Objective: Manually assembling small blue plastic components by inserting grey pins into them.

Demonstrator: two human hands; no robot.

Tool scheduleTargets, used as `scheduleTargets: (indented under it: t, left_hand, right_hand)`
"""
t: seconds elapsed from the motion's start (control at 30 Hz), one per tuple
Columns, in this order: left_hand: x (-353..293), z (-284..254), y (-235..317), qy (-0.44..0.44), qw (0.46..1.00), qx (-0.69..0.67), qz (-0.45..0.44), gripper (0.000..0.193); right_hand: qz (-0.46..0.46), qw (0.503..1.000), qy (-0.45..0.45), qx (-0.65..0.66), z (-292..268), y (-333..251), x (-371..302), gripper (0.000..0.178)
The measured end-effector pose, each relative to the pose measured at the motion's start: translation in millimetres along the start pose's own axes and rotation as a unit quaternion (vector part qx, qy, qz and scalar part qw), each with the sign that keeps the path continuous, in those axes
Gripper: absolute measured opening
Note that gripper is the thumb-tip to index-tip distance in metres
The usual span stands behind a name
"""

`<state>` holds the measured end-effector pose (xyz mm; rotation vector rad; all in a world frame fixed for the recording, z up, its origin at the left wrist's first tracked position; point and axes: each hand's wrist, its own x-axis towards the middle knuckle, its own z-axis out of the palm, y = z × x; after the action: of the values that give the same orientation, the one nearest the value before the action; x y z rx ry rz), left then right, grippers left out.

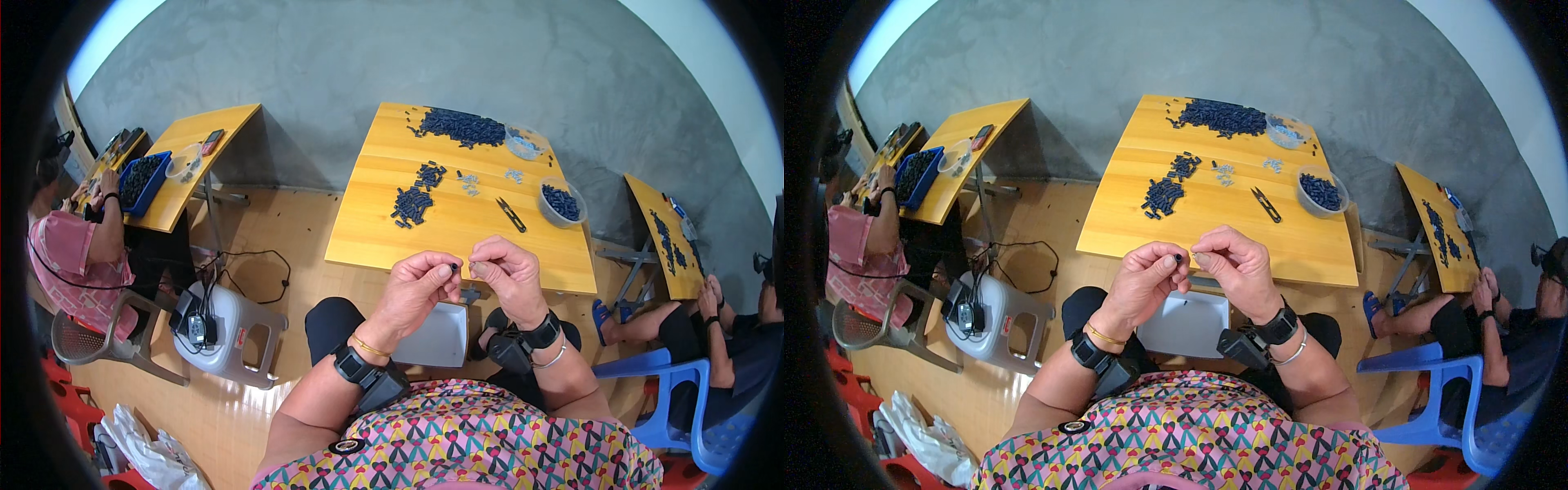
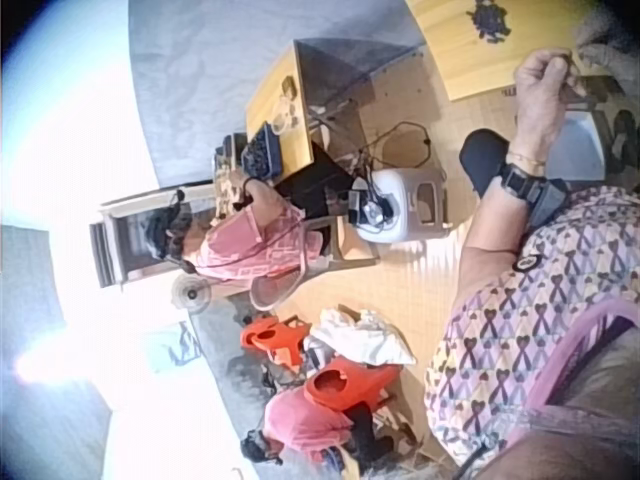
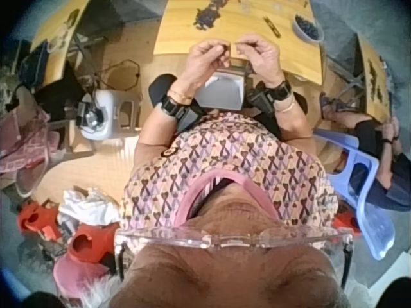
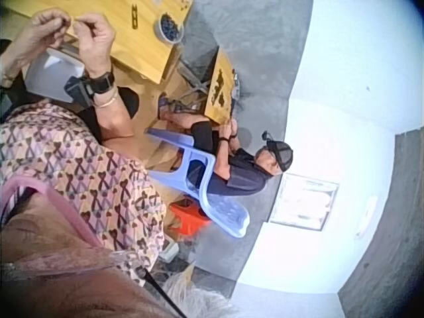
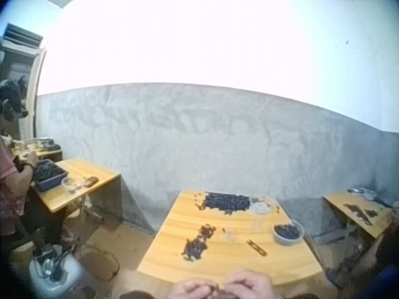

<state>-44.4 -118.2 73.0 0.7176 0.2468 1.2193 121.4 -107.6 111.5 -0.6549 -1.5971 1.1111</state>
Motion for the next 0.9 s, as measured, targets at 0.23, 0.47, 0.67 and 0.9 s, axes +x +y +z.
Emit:
scheduleTargets:
  t: [0.23,0.47,0.67,0.9]
  left_hand:
    - [-1,0,1,0.0,1.0,-0.009,-0.014,0.014]
    - [0,3,2,0.008,1.0,0.009,-0.019,0.014]
    - [0,3,1,0.015,0.999,0.028,-0.016,0.014]
    - [1,1,-1,0.051,0.998,0.043,-0.008,0.011]
  right_hand:
    - [-0.004,1.0,0.004,0.012,3,4,2,0.008]
    - [0.014,0.998,-0.002,0.058,5,7,3,0.006]
    - [0.026,0.999,0.012,0.044,3,13,4,0.007]
    - [-0.007,0.999,0.019,-0.035,7,10,4,0.007]
